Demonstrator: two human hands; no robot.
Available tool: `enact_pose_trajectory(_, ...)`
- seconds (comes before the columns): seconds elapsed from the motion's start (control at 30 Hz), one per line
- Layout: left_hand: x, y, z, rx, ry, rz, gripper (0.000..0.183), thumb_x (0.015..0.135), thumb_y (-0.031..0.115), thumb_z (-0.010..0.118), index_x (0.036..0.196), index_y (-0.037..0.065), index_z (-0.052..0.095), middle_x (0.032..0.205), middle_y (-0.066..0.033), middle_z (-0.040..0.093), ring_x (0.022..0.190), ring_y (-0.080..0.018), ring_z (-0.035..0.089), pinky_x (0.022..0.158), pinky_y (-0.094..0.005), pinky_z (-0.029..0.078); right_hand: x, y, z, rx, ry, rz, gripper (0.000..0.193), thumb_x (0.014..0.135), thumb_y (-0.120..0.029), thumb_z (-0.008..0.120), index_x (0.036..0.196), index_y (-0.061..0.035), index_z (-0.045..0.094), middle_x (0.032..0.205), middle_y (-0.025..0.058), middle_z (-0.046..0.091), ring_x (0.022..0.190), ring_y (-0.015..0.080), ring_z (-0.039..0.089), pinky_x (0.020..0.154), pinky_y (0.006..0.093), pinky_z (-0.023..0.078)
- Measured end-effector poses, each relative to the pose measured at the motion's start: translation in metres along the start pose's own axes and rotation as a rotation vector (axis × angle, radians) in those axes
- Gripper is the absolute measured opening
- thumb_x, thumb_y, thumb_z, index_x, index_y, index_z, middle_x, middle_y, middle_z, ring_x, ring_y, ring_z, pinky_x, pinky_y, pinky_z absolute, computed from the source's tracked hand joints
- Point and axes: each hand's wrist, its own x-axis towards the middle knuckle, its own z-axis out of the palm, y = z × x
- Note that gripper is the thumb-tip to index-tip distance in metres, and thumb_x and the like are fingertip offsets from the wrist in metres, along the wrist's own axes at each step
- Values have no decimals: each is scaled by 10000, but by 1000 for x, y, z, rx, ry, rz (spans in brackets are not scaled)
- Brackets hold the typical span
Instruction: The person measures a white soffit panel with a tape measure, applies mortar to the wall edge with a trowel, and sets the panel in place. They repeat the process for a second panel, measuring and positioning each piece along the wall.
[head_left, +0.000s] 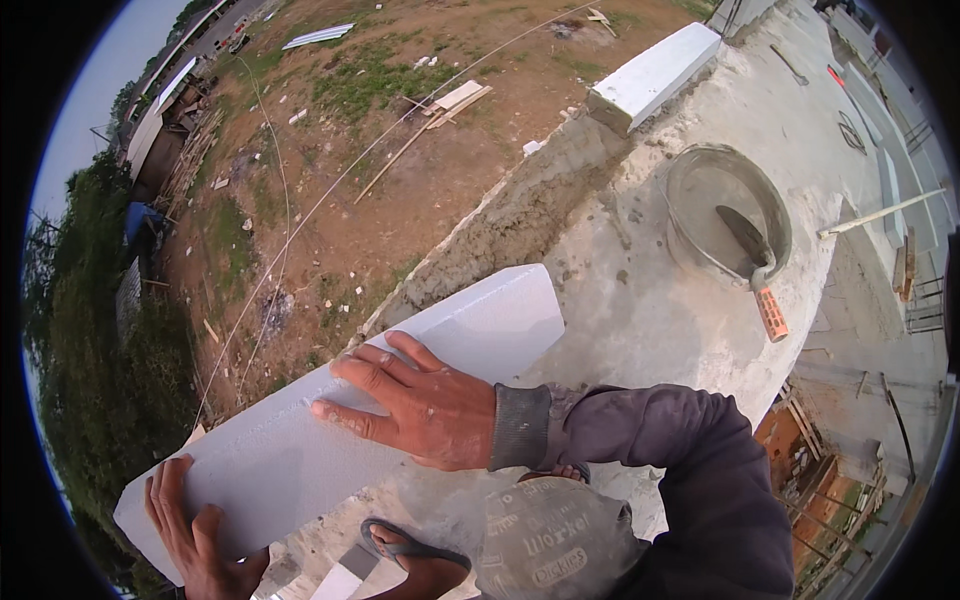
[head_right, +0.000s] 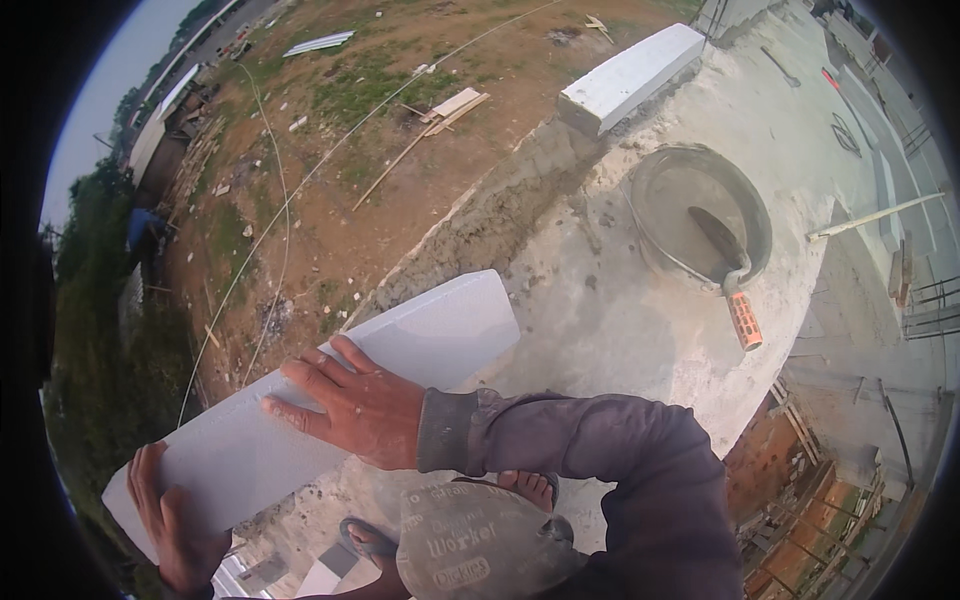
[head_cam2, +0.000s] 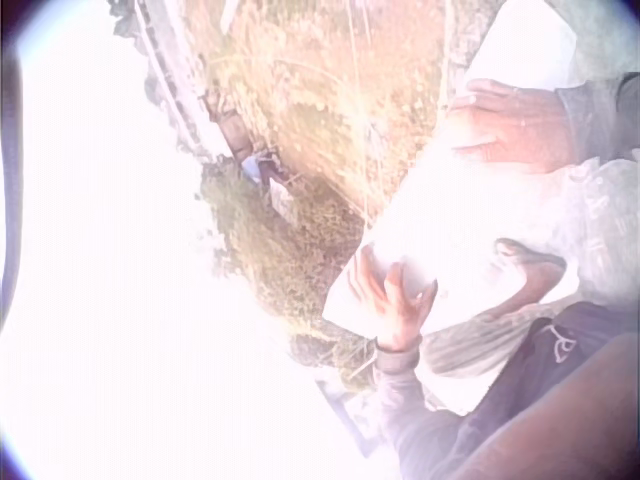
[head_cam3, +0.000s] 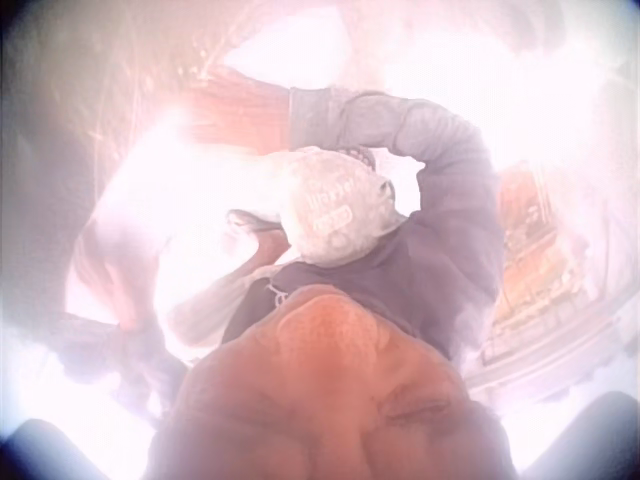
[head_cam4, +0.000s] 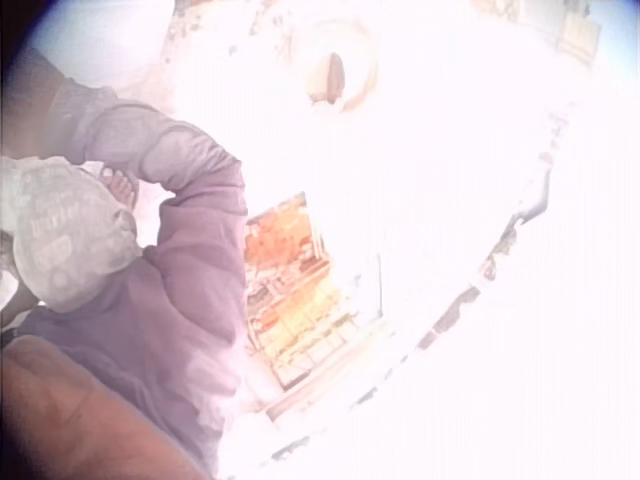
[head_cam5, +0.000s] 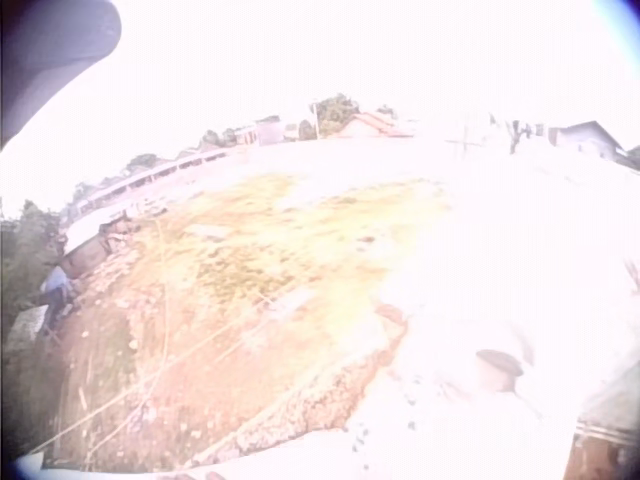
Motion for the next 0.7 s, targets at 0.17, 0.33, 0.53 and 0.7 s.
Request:
enact_pose_trajectory(0.17,27,2,77,-224,10,-237,616,535,182,813,1021,102,443,1360,-253,448,1217,-433,456,1028,-535,342,25,69,-69,-167,-404,46,905,716,5,734,1526,-147,360,1494,220,340,1421,395,345,1157,639,225)
enact_pose_trajectory(0.33,98,30,175,-478,159,-249,608,482,143,807,970,66,452,1353,-274,451,1189,-459,448,1056,-531,316,29,130,-107,-276,-602,234,985,655,54,778,1517,-190,370,1551,168,310,1465,378,291,1172,643,202)
enact_pose_trajectory(0.53,160,56,228,-628,188,-245,626,503,156,835,989,72,449,1357,-268,453,1206,-449,440,1067,-514,305,15,194,-124,-364,-725,372,1005,647,28,784,1522,-232,365,1580,121,298,1499,347,238,1175,664,193)
enact_pose_trajectory(0.7,181,64,249,-672,187,-272,641,501,153,843,986,83,430,1331,-249,462,1215,-444,435,1066,-509,305,16,227,-121,-358,-701,370,1008,615,24,767,1503,-278,399,1559,103,334,1503,324,237,1163,685,220)
